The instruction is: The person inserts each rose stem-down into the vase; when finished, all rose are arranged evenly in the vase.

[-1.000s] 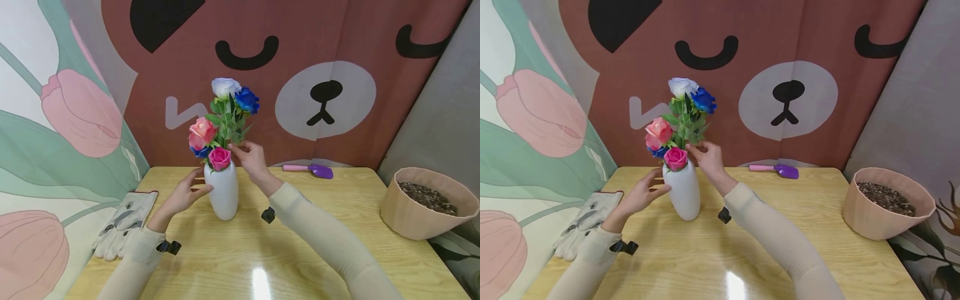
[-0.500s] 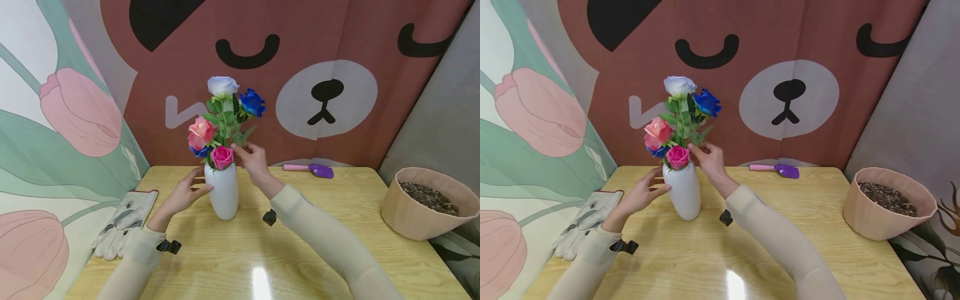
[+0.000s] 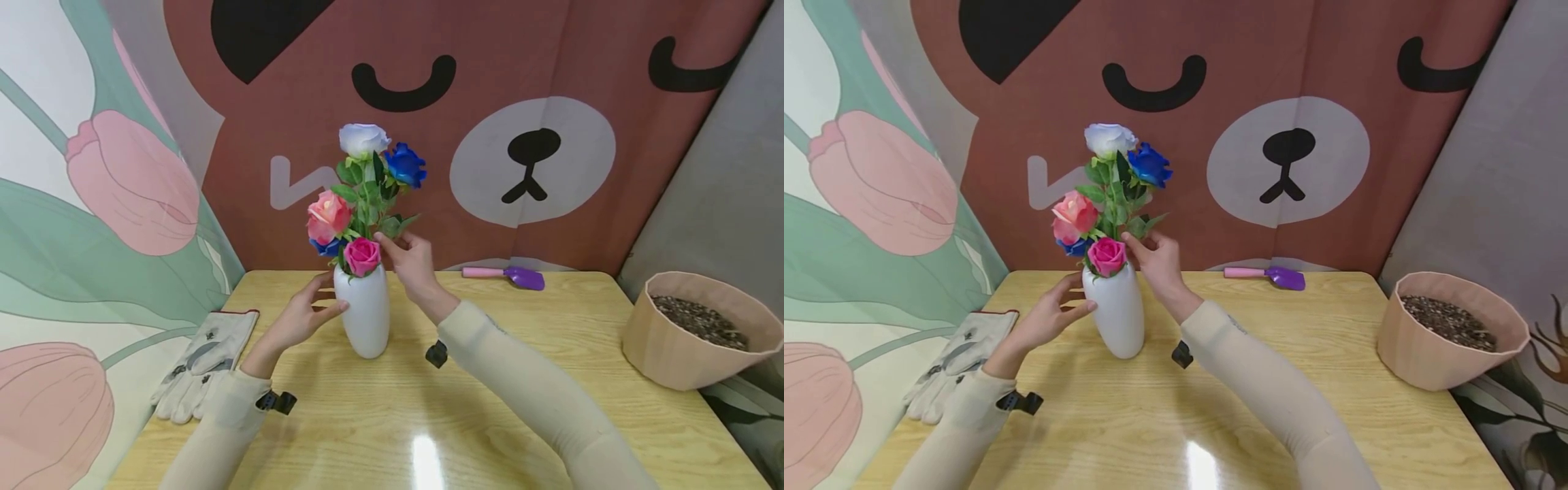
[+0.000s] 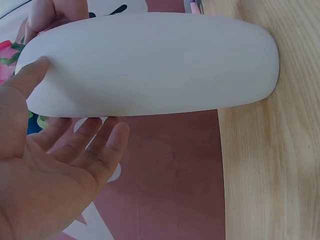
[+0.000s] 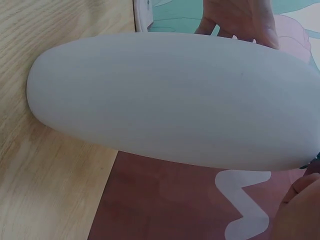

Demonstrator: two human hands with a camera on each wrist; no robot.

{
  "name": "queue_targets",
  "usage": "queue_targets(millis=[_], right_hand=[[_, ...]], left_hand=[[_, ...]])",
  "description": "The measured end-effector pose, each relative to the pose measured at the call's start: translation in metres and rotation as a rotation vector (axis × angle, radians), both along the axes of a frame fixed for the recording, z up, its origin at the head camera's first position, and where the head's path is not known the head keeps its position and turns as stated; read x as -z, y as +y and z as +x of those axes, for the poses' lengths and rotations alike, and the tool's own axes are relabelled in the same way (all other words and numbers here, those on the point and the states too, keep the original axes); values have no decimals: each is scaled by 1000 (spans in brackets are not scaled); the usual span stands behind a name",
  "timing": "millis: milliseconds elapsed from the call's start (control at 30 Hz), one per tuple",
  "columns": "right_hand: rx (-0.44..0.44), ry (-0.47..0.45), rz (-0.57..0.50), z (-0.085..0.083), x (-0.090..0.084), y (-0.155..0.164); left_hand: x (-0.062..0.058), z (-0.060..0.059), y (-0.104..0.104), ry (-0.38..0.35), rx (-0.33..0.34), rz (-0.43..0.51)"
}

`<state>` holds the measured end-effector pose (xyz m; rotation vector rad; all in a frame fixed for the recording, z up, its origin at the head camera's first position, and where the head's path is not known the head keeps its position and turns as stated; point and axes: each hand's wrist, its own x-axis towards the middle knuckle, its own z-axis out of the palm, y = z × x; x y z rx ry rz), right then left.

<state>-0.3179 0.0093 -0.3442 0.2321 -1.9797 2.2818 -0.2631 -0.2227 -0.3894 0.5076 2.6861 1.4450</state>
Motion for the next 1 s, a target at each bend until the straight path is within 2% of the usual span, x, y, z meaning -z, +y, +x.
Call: queue_targets(millis=[167,433,633,800,900,1000], right_hand=[[-21,-61,25,0,-5,-5],[-68,-77,183,1,-4,-1],[-87,-78,121,3,-1,4],[-78,-75,57,2,2,4],[-83,-82,81,1,2,4],[-98,-98,124,-1,0,4]], left_hand=[[0,0,0,-7,3,19],[-2,1,2,-6,-2,19],[-2,2,3,-8,-17,-5],[-20,14,10,-17,-7,0],[-29,22,13,-4,2,-3],[-30,22,14,-10,1,3]])
